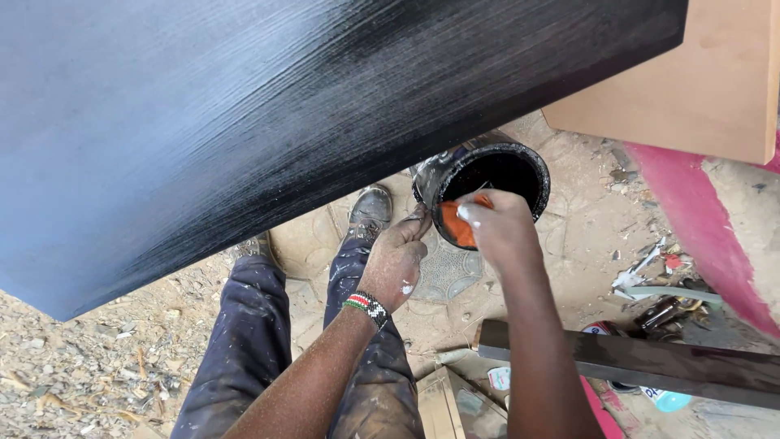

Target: The person paints a rectangular wooden board with black paint using a cloth. They repeatedly dip the cloth into a paint can and apply the paint to the board's surface and edges. The person flips the board over to paint the other side.

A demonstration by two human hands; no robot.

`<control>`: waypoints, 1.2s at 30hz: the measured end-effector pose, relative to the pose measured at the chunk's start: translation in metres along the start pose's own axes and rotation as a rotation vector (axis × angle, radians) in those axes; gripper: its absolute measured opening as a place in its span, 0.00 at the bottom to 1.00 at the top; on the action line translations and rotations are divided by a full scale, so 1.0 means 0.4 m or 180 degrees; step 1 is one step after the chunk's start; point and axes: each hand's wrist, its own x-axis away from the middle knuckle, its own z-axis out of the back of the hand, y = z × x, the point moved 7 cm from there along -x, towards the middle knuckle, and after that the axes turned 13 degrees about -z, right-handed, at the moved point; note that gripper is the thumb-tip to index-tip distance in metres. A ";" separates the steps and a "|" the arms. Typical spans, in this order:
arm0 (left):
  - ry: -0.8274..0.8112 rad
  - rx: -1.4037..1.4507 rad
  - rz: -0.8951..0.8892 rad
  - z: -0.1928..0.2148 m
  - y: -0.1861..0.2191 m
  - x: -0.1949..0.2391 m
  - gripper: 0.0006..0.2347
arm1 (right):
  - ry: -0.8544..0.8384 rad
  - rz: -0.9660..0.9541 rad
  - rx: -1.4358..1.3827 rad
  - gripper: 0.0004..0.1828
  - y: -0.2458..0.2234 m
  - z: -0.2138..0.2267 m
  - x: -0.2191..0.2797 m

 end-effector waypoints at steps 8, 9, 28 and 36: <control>0.0329 0.0633 0.0048 0.006 -0.022 0.004 0.39 | -0.0999 -0.0970 -0.1945 0.04 0.173 -0.026 -0.182; 0.0377 0.0823 0.0043 0.007 -0.036 0.004 0.40 | -0.1133 -0.1054 -0.2063 0.06 0.175 -0.036 -0.183; 0.0839 0.3039 -0.0725 0.157 0.304 0.146 0.15 | -0.2804 0.1131 -0.3733 0.21 -0.101 0.099 0.357; 0.0682 0.3525 -0.0731 0.203 0.401 0.214 0.22 | 0.2199 0.4260 0.0262 0.05 -0.439 0.004 0.701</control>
